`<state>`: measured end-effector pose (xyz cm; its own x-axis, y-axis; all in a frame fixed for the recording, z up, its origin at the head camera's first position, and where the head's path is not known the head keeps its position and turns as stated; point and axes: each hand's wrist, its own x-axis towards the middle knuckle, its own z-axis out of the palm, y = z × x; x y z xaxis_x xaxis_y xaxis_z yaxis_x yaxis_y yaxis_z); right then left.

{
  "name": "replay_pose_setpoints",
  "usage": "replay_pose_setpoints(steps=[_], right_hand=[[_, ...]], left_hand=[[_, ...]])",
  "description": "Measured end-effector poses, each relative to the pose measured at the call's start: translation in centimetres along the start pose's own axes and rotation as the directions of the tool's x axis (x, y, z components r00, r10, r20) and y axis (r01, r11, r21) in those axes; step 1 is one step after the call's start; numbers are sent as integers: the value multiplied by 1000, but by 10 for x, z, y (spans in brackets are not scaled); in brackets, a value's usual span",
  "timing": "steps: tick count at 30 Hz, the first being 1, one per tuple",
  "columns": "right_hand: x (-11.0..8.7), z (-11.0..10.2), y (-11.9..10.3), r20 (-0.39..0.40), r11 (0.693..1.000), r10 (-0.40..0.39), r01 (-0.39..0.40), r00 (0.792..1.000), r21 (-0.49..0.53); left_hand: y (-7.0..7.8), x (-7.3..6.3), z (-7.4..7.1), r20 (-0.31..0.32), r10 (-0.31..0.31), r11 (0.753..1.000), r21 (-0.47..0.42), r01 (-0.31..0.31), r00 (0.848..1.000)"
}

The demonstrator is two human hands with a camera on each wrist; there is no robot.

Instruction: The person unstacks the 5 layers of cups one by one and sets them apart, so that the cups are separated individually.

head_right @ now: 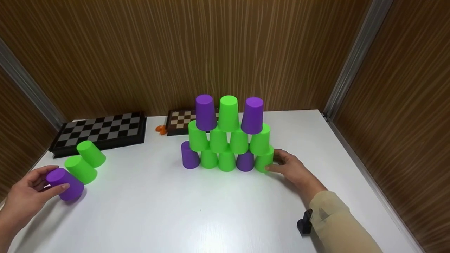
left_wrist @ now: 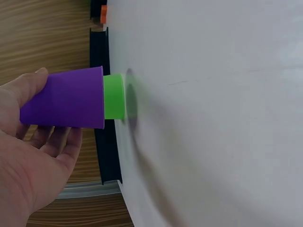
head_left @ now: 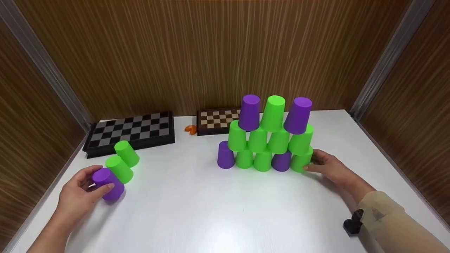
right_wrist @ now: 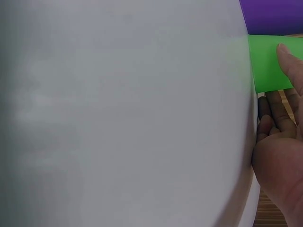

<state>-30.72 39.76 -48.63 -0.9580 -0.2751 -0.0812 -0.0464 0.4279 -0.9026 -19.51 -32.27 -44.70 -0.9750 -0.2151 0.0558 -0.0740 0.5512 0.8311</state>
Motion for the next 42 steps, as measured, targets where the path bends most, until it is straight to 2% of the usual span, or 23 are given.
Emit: replay_pose_setpoints(steps=[5,14,24,31,37,42], right_hand=[[0,0,0,1,1000,-6,6,1000,-13],[0,-1,-1,2,1000,-13,13,1000,-13],[-1,1,1,-1,999,4,-4,1000,33],[-1,0,0,-8,1000,7,-6,1000,17],[-1,1,0,-15,1000,3,-3,1000,-10],[-2,1,-2,-14,1000,6,-6,1000,-16]], left_hand=[[-6,2,0,11,-10,1000,1,10,1000],[-16,3,4,8,17,1000,1,-17,1000],[-18,3,6,24,-10,1000,7,10,1000],[-18,4,5,50,-10,1000,3,10,999],[-6,5,-2,22,32,998,58,-33,999],[21,8,-14,-13,87,993,79,-85,996]])
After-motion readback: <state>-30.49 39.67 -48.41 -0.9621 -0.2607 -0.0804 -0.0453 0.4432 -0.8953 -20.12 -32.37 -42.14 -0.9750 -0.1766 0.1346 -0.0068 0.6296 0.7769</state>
